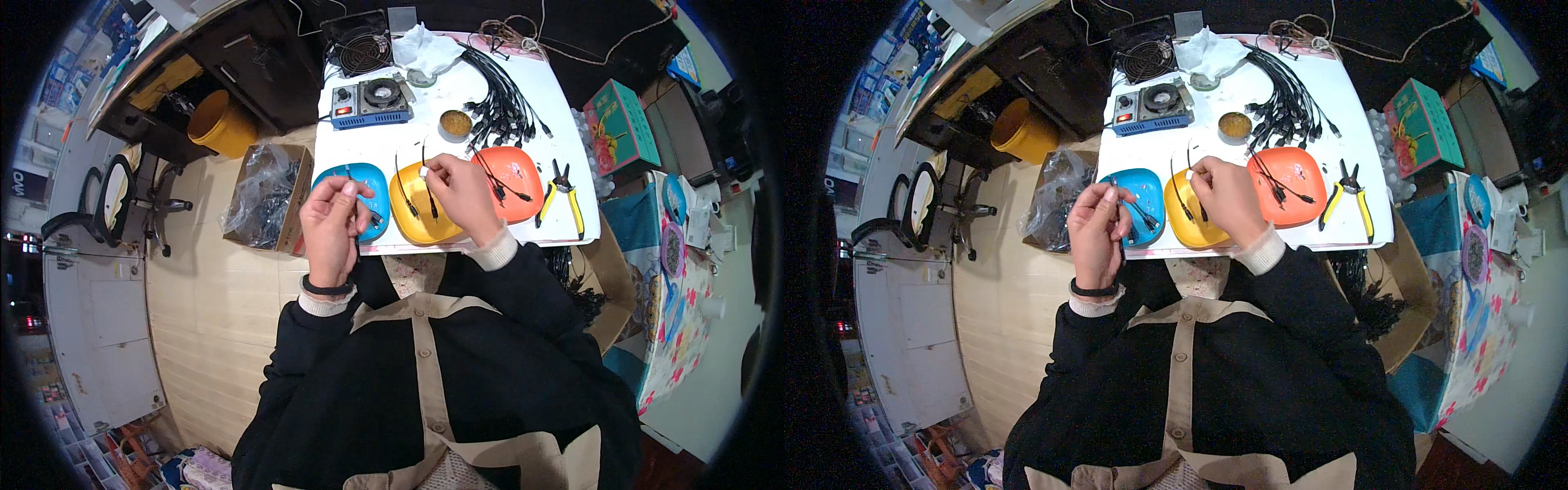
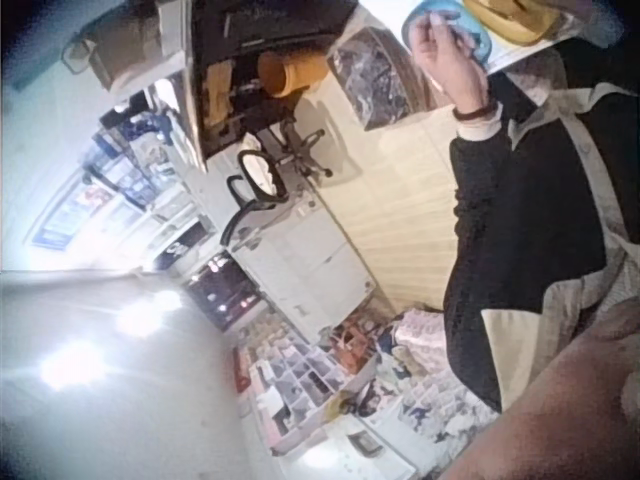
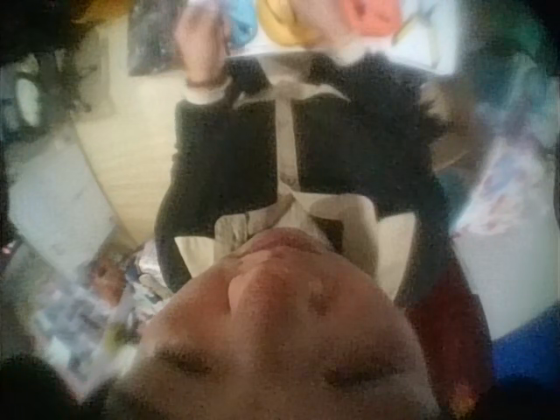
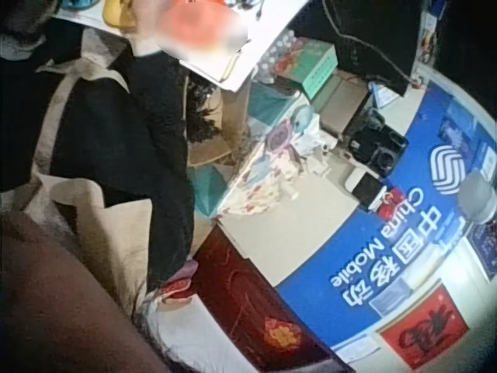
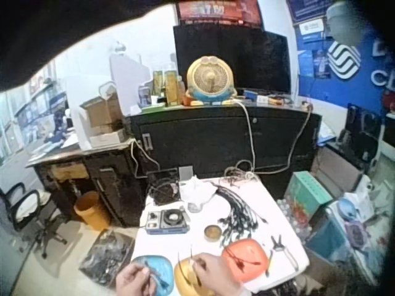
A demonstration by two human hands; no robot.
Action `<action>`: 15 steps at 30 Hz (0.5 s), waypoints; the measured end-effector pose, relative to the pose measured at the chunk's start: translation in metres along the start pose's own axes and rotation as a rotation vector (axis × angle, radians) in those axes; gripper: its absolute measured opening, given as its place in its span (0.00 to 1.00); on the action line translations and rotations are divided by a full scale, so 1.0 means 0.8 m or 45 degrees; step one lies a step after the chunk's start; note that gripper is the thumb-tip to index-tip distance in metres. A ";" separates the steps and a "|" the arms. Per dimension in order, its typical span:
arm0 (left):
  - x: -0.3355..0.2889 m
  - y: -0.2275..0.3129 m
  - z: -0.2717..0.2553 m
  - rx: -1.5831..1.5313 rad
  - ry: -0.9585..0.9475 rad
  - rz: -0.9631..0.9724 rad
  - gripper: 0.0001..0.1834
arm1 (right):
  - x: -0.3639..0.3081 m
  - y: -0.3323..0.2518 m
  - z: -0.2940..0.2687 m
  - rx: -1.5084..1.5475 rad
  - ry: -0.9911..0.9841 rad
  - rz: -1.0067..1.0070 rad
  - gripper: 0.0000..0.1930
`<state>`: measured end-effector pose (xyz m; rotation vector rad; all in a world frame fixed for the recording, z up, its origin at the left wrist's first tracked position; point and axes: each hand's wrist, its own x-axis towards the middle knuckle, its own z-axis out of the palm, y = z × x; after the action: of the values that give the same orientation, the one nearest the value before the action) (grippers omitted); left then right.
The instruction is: The person sits at a low table and repeatedly picks up black cables, attaches small white connectors to their ends, and places the finished cables into a plastic bag. The person also moves a bundle of cables from a box onto the table.
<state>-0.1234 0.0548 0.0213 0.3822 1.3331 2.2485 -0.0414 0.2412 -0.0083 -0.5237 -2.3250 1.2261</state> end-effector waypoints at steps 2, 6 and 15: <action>-0.009 -0.002 0.013 -0.039 -0.055 -0.029 0.06 | -0.022 -0.030 -0.023 0.096 -0.055 -0.030 0.08; -0.027 -0.004 0.031 0.042 -0.128 -0.029 0.08 | -0.061 -0.074 -0.045 0.203 -0.231 0.012 0.07; -0.062 -0.001 0.058 0.174 -0.096 0.095 0.07 | -0.093 -0.087 -0.050 0.309 -0.280 -0.096 0.06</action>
<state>-0.0600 0.0624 0.0432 0.5681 1.4591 2.1860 0.0337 0.1915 0.0539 -0.2258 -2.3004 1.5703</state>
